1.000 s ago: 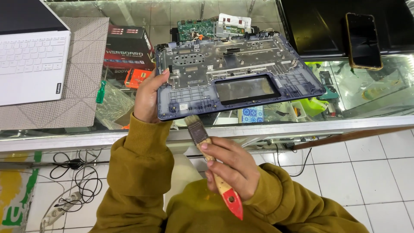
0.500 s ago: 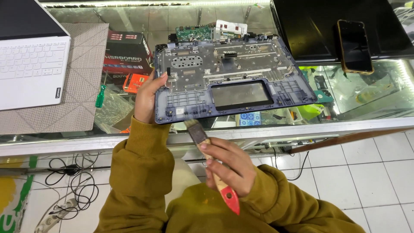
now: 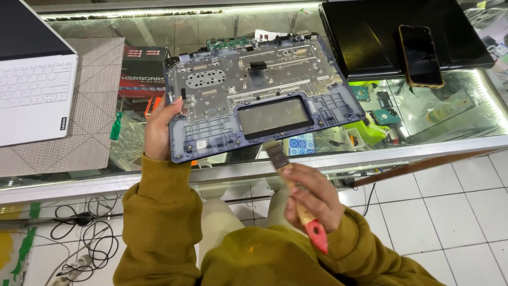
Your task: Using a brush to clean dust and debris from the internal and external surfaces of a laptop casing.
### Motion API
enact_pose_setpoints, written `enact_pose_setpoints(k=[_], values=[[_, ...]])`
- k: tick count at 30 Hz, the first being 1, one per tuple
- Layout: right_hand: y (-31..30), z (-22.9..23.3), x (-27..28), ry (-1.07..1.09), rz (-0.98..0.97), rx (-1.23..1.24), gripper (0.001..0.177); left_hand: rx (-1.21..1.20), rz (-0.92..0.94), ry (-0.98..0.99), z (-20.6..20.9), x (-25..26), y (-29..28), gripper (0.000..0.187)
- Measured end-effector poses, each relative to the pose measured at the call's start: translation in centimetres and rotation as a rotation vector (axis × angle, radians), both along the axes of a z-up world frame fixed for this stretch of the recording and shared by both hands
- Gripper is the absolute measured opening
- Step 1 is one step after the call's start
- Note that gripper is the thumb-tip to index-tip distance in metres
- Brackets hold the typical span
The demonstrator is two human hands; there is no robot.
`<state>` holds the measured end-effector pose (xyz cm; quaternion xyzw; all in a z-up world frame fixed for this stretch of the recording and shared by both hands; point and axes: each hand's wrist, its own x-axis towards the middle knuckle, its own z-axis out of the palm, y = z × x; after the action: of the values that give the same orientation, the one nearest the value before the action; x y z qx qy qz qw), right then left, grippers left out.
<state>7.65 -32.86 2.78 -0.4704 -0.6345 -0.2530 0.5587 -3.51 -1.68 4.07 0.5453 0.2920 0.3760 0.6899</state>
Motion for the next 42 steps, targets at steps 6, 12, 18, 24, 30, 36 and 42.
enact_pose_setpoints(k=[6,12,18,24,30,36,42], values=[[-2.9,-0.5,7.0,-0.077,-0.196,0.224,0.010,-0.224,-0.164,-0.327,-9.3,-2.0,9.3,0.055],[-4.9,0.8,10.0,-0.096,-0.348,0.315,0.014,0.465,-0.094,-0.059,-8.9,-3.3,6.6,0.041],[1.0,1.1,-2.9,-0.156,-0.006,-0.086,0.045,0.678,-0.013,0.104,-7.9,-1.8,3.8,0.033],[4.0,4.4,-5.6,-0.131,0.130,-0.098,0.018,0.304,-0.038,-0.110,-4.5,0.8,0.3,0.014],[4.3,4.3,-6.2,-0.129,0.159,-0.102,0.015,0.261,-0.068,-0.071,-2.7,1.2,-1.2,0.013],[3.6,3.2,-5.9,-0.024,0.310,-0.175,0.030,0.709,-0.092,0.047,-6.5,0.5,1.4,0.025],[5.6,0.0,-4.4,0.244,0.175,0.135,0.021,-0.354,0.046,-0.187,1.3,1.7,-3.5,0.041]])
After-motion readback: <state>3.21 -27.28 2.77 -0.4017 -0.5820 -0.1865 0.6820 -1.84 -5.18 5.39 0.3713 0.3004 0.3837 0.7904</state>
